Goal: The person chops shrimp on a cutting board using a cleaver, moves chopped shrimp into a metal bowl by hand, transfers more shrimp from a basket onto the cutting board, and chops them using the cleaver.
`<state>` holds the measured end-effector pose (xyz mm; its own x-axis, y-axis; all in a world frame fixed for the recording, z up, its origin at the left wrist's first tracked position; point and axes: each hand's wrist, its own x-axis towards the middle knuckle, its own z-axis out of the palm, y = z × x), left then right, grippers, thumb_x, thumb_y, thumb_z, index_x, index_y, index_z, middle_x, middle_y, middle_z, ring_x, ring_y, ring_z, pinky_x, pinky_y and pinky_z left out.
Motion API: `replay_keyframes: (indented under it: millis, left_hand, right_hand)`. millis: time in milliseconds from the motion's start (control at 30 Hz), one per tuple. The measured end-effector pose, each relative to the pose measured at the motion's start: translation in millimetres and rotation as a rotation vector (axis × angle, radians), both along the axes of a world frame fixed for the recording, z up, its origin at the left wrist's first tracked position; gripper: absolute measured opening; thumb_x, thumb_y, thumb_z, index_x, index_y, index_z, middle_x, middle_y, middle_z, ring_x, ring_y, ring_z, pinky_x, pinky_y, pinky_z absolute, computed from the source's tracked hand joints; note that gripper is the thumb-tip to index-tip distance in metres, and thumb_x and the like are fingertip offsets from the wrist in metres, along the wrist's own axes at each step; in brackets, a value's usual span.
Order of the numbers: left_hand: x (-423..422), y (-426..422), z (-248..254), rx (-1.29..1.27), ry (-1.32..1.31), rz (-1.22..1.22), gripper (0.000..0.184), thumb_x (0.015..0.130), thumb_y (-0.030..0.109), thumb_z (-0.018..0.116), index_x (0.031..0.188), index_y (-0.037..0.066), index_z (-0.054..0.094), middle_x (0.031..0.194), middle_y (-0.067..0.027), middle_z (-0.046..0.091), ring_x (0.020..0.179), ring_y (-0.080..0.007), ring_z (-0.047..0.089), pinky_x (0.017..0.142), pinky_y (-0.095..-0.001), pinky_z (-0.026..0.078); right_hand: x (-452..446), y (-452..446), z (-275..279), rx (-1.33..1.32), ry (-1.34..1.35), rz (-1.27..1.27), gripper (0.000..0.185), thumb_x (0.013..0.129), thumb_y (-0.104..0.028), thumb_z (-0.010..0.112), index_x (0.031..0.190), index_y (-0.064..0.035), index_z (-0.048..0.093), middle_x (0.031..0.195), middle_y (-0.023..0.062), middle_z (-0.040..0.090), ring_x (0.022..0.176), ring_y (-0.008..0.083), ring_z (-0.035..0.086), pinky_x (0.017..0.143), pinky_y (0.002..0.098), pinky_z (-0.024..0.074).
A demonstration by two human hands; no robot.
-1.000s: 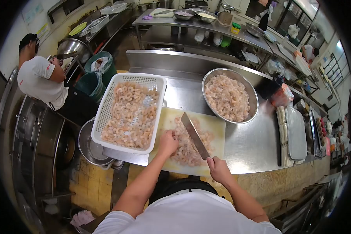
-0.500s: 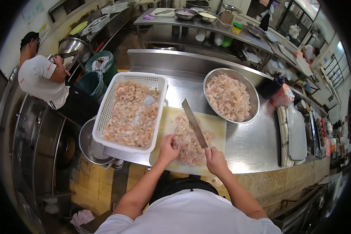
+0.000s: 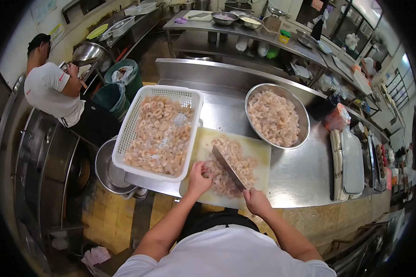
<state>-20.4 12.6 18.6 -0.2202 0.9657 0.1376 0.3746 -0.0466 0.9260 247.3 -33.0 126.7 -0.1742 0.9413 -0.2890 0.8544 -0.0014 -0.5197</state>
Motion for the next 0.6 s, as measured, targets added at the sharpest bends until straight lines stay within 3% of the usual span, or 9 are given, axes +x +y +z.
replay_keyframes:
  millis: [167, 267, 367, 467, 600]
  left_hand:
    - [0.8, -4.3, 5.1, -0.025, -0.074, 0.031, 0.059, 0.078, 0.001, 0.085, 0.131, -0.004, 0.059, 0.12, -0.0164, 0.062, 0.106, -0.0276, 0.069, 0.094, -0.0369, 0.06]
    - [1.7, -4.3, -1.9, -0.028, -0.061, 0.04, 0.058, 0.079, 0.001, 0.084, 0.131, -0.005, 0.059, 0.119, -0.016, 0.062, 0.105, -0.0271, 0.069, 0.093, -0.0361, 0.06]
    - [0.6, -1.2, 7.5, -0.018, -0.042, 0.033, 0.052, 0.084, 0.005, 0.079, 0.132, -0.004, 0.06, 0.117, -0.0182, 0.062, 0.103, -0.0306, 0.068, 0.091, -0.0389, 0.059]
    - [-1.0, 12.5, 26.9, -0.185, 0.218, 0.086, 0.042, 0.091, 0.011, 0.073, 0.129, -0.002, 0.061, 0.114, -0.0224, 0.063, 0.103, -0.0382, 0.067, 0.092, -0.0463, 0.056]
    - [2.1, 34.4, 35.3, -0.169, 0.399, 0.086, 0.033, 0.094, 0.015, 0.068, 0.122, -0.002, 0.064, 0.112, -0.0256, 0.064, 0.106, -0.0449, 0.065, 0.095, -0.0527, 0.052]
  right_hand:
    - [-5.9, -1.6, 66.6, -0.086, 0.071, -0.063, 0.048, 0.109, -0.039, 0.054, 0.094, 0.0057, 0.065, 0.084, 0.0363, 0.067, 0.084, 0.057, 0.066, 0.076, 0.0592, 0.0522]
    - [-9.6, -0.4, 42.9, 0.066, 0.096, -0.06, 0.05, 0.109, -0.04, 0.056, 0.091, 0.0056, 0.066, 0.083, 0.0357, 0.067, 0.082, 0.0565, 0.066, 0.074, 0.0589, 0.0523]
    - [7.4, 0.4, -2.4, 0.019, 0.031, -0.021, 0.046, 0.108, -0.036, 0.058, 0.091, 0.0053, 0.065, 0.081, 0.035, 0.067, 0.079, 0.0559, 0.066, 0.071, 0.0589, 0.0512]
    - [3.7, -2.1, 40.4, -0.049, 0.025, -0.064, 0.045, 0.108, -0.035, 0.057, 0.091, 0.0053, 0.065, 0.082, 0.0353, 0.067, 0.08, 0.056, 0.066, 0.072, 0.0591, 0.0514]
    - [-4.0, -3.5, 57.0, 0.002, 0.103, -0.097, 0.05, 0.109, -0.039, 0.055, 0.094, 0.0073, 0.066, 0.083, 0.0379, 0.067, 0.083, 0.0583, 0.066, 0.076, 0.0619, 0.0517]
